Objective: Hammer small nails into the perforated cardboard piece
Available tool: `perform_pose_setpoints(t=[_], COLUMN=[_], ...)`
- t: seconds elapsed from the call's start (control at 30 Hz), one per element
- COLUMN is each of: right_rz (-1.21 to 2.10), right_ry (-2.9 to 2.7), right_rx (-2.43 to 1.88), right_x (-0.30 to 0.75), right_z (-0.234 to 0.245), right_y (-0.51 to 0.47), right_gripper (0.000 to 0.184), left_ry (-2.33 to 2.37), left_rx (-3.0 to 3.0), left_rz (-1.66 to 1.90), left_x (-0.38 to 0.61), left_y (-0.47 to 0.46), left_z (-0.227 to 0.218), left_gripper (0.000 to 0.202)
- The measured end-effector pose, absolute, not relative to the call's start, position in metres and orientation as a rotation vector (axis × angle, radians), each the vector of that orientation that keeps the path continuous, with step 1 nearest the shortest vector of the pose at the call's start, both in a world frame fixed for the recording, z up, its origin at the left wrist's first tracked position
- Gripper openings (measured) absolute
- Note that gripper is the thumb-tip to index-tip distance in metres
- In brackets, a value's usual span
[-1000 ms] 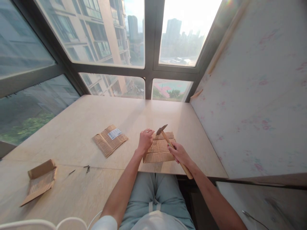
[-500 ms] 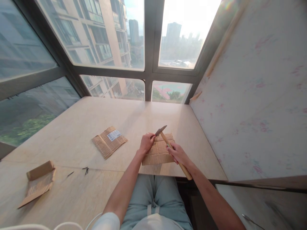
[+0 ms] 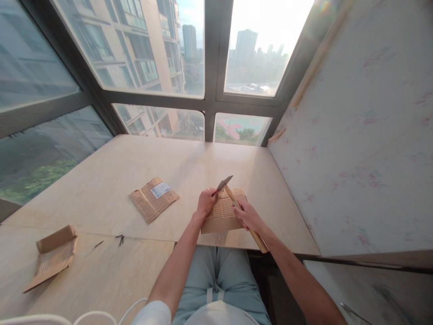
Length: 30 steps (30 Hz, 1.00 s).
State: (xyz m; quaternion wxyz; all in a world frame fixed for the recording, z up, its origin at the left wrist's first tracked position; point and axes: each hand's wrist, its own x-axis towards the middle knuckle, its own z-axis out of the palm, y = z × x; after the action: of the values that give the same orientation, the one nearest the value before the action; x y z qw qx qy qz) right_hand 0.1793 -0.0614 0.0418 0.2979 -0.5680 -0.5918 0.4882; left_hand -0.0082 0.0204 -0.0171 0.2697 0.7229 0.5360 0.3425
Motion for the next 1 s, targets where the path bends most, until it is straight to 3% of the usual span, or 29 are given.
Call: perform_pose_setpoints(t=[1.0], right_rz=[1.166], right_ry=[-1.528], right_rx=[-1.511], right_x=[0.187], right_z=[0.033], right_y=[-0.066], right_gripper=[0.021], left_ry=[1.557], left_rx=[2.090], left_rz=[0.953], left_x=[-0.013], left_y=[0.013], left_z=[-0.011], left_gripper=[0.018])
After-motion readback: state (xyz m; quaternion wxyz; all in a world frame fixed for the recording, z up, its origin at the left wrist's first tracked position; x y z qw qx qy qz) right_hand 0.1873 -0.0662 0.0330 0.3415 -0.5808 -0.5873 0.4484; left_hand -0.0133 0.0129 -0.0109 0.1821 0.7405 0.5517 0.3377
